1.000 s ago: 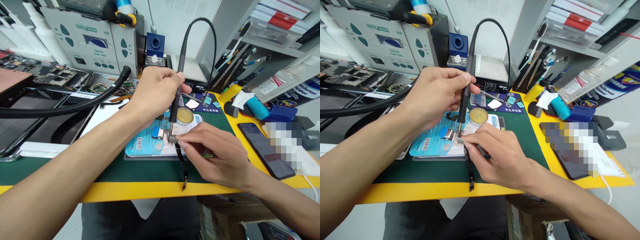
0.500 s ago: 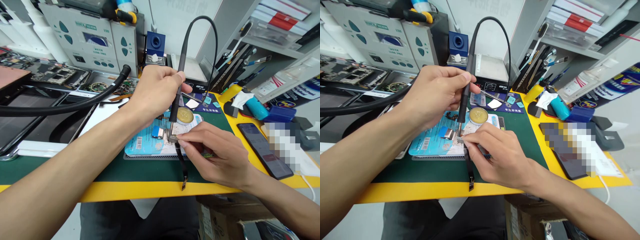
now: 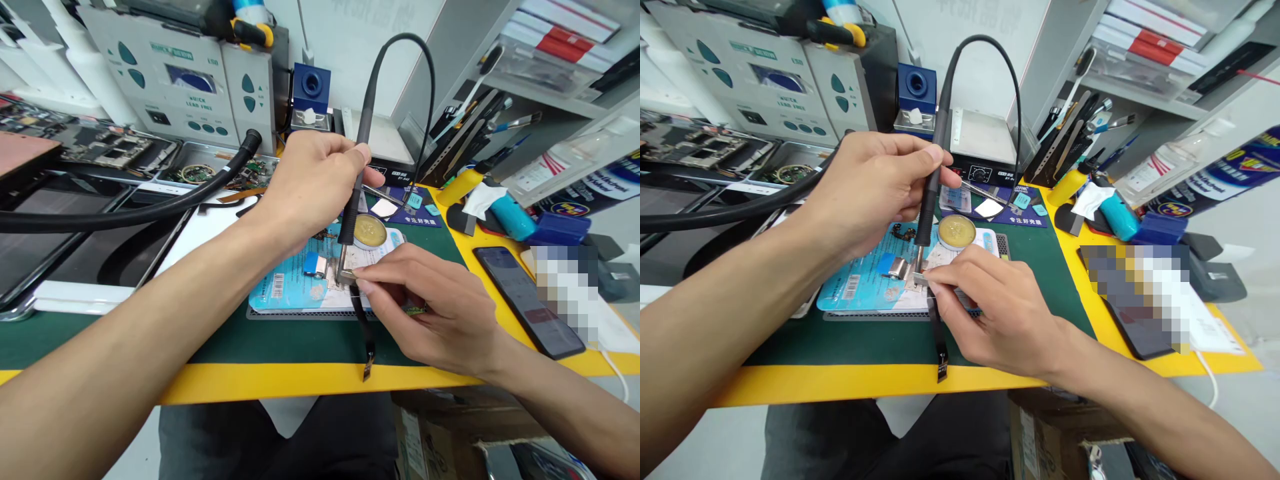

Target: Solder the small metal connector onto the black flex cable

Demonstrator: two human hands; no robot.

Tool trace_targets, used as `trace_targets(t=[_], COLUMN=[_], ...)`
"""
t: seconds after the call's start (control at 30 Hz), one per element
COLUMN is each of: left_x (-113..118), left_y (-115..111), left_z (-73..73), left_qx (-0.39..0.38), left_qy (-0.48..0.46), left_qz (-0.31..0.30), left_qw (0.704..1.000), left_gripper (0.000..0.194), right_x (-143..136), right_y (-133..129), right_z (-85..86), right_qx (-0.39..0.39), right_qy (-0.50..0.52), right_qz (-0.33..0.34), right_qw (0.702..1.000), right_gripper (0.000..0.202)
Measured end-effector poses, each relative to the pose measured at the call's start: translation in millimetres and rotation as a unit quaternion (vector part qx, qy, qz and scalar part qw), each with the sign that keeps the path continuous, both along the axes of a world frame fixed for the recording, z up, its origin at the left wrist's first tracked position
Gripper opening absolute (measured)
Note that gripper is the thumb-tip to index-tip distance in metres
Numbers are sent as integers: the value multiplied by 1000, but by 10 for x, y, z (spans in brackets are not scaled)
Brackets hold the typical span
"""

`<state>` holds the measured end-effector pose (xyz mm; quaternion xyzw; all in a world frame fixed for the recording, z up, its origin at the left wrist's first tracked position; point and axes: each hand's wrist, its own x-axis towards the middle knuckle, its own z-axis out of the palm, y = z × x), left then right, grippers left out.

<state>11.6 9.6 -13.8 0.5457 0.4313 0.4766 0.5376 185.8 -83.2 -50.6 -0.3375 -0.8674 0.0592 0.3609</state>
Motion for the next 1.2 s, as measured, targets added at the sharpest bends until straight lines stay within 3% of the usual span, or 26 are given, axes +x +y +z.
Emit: trace_targets(t=[1.2], left_x=[-7], left_y=[-4], left_z=[-9], left_qx=[9], left_qy=[17], left_qz=[-11], left_qw=[1000], left_gripper=[20], right_x=[-4], right_y=[14], right_z=[0], right_qx=[63], right_qy=[-35], right_qz=[6], right_qw=[997], right_gripper=[9])
